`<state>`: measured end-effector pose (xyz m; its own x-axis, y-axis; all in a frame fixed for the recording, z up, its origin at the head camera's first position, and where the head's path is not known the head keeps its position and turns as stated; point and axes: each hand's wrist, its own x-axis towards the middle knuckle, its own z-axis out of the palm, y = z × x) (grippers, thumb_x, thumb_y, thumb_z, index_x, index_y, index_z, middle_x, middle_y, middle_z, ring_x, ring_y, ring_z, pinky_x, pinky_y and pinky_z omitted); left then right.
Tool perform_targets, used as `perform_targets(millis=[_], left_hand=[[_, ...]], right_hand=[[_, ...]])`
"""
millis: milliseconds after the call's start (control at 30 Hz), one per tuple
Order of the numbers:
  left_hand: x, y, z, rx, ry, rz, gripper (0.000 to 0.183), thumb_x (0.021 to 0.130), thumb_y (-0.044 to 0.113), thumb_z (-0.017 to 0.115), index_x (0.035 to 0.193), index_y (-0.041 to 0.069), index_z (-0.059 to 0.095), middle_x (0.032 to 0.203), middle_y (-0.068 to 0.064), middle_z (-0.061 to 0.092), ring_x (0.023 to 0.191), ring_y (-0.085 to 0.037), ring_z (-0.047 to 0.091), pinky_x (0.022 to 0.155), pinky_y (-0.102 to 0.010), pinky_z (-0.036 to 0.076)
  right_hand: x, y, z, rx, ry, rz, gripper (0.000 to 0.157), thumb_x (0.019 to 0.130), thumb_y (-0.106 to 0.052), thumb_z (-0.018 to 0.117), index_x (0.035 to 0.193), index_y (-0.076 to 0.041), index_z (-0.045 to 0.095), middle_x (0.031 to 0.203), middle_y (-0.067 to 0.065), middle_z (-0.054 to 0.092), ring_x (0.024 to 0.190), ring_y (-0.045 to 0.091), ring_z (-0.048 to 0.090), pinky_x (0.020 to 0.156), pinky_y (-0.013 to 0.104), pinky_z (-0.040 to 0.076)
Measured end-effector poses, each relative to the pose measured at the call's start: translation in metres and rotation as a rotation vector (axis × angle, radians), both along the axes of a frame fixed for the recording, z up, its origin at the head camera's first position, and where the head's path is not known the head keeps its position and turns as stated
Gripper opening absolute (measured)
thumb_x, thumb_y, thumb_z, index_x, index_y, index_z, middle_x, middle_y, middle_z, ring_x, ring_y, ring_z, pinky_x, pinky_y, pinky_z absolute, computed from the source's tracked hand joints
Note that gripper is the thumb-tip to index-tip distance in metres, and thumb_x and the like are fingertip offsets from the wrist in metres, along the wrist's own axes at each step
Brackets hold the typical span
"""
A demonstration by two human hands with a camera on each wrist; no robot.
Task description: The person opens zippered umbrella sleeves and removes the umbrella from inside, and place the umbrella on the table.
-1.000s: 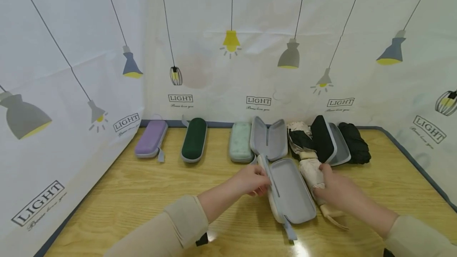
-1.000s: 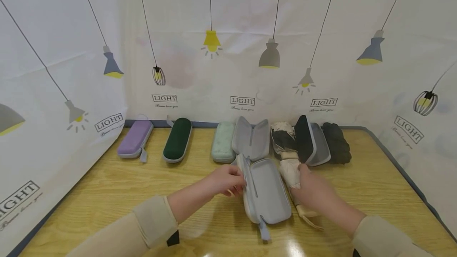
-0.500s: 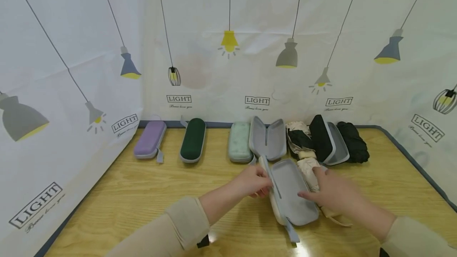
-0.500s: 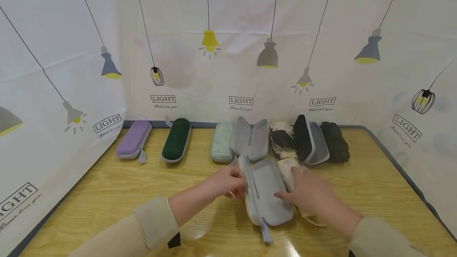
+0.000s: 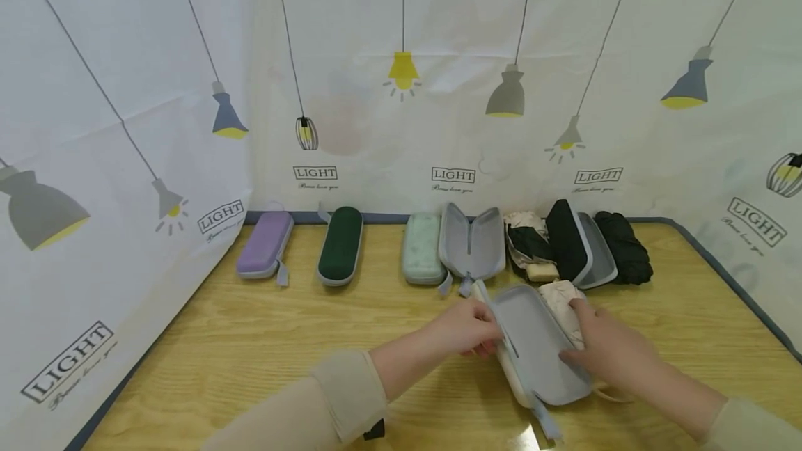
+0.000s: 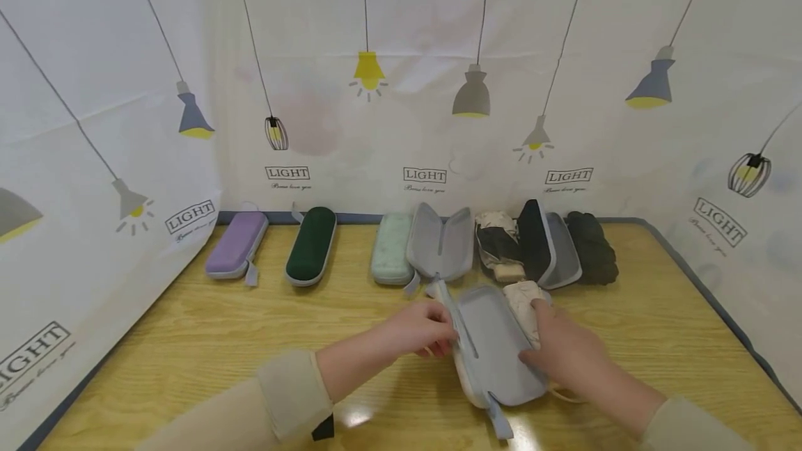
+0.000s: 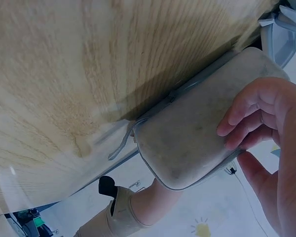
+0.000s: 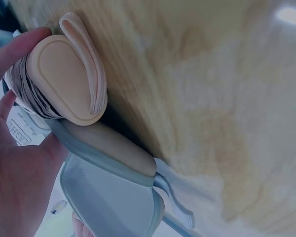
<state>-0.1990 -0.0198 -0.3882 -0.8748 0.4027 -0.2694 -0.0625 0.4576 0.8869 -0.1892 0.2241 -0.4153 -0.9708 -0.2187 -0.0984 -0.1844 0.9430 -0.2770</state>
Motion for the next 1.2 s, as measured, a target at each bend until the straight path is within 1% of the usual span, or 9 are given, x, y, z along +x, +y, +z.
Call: perform_targets(millis=[100,167,267,400,533,733,900,1033,1200], left_hand=[[0.002,0.007,-0.001,-0.005,-0.013,-0.012,0.008,0.081,0.014,0.061,0.074,0.009,0.059,0.06,-0.002,0.059,0.06,-0.022,0.062,0.046,-0.027,0.041],[0.003,0.012,-0.001,-0.014,-0.02,-0.02,0.009,0.081,0.015,0.061,0.074,0.01,0.059,0.061,-0.002,0.06,0.06,-0.02,0.062,0.047,-0.028,0.041],[0.005,0.021,-0.002,-0.014,-0.027,-0.041,0.01,0.082,0.015,0.062,0.073,0.011,0.06,0.062,-0.001,0.06,0.058,-0.016,0.06,0.049,-0.028,0.042],[0.008,0.034,-0.002,-0.008,-0.023,-0.063,0.011,0.081,0.015,0.062,0.071,0.011,0.06,0.061,-0.001,0.059,0.055,-0.015,0.059,0.049,-0.028,0.043],[0.011,0.047,-0.001,0.005,-0.019,-0.075,0.011,0.08,0.014,0.063,0.069,0.012,0.06,0.058,0.0,0.058,0.054,-0.014,0.059,0.047,-0.026,0.042],[0.012,0.067,-0.002,0.015,0.005,-0.101,0.015,0.08,0.012,0.063,0.066,0.01,0.058,0.055,0.0,0.056,0.048,-0.011,0.056,0.043,-0.022,0.04],[0.01,0.085,-0.002,0.008,0.027,-0.075,0.017,0.08,0.011,0.063,0.065,0.009,0.057,0.054,0.001,0.056,0.047,-0.01,0.055,0.045,-0.022,0.045],[0.007,0.1,-0.002,-0.023,0.055,-0.054,0.017,0.08,0.012,0.064,0.064,0.01,0.057,0.053,0.002,0.056,0.047,-0.01,0.057,0.046,-0.021,0.046],[0.003,0.117,-0.002,-0.093,0.096,-0.071,0.015,0.081,0.015,0.063,0.067,0.012,0.059,0.054,0.005,0.057,0.048,-0.008,0.056,0.046,-0.018,0.044]], right_hand=[[0.001,0.009,-0.001,0.004,-0.041,-0.013,0.096,0.066,-0.051,0.072,0.129,0.006,0.028,0.113,0.038,0.043,0.092,0.045,0.053,0.058,0.044,0.046],[0.001,0.016,-0.001,0.005,-0.072,-0.02,0.098,0.066,-0.054,0.07,0.13,0.006,0.026,0.116,0.041,0.039,0.096,0.048,0.049,0.061,0.047,0.046],[0.002,0.026,-0.001,0.007,-0.103,-0.027,0.1,0.066,-0.056,0.069,0.13,0.006,0.024,0.116,0.043,0.037,0.097,0.051,0.047,0.062,0.048,0.045],[0.004,0.039,-0.001,0.014,-0.117,-0.036,0.101,0.065,-0.057,0.069,0.129,0.007,0.025,0.116,0.042,0.038,0.098,0.051,0.046,0.062,0.049,0.044],[0.004,0.055,-0.005,0.034,-0.147,-0.074,0.104,0.062,-0.059,0.069,0.128,0.008,0.025,0.116,0.043,0.038,0.097,0.052,0.046,0.062,0.049,0.044],[0.001,0.08,-0.012,0.057,-0.142,-0.094,0.104,0.06,-0.059,0.071,0.125,0.008,0.024,0.105,0.04,0.043,0.092,0.052,0.046,0.061,0.05,0.043],[-0.007,0.101,-0.014,0.058,-0.128,-0.098,0.103,0.061,-0.054,0.073,0.123,0.011,0.024,0.098,0.037,0.047,0.092,0.054,0.042,0.063,0.051,0.042],[-0.013,0.12,-0.018,0.063,-0.117,-0.103,0.104,0.061,-0.05,0.075,0.122,0.014,0.021,0.098,0.039,0.047,0.091,0.055,0.041,0.065,0.052,0.042],[-0.019,0.142,-0.025,0.074,-0.121,-0.139,0.106,0.059,-0.045,0.078,0.12,0.018,0.019,0.097,0.042,0.045,0.087,0.056,0.043,0.064,0.052,0.043]])
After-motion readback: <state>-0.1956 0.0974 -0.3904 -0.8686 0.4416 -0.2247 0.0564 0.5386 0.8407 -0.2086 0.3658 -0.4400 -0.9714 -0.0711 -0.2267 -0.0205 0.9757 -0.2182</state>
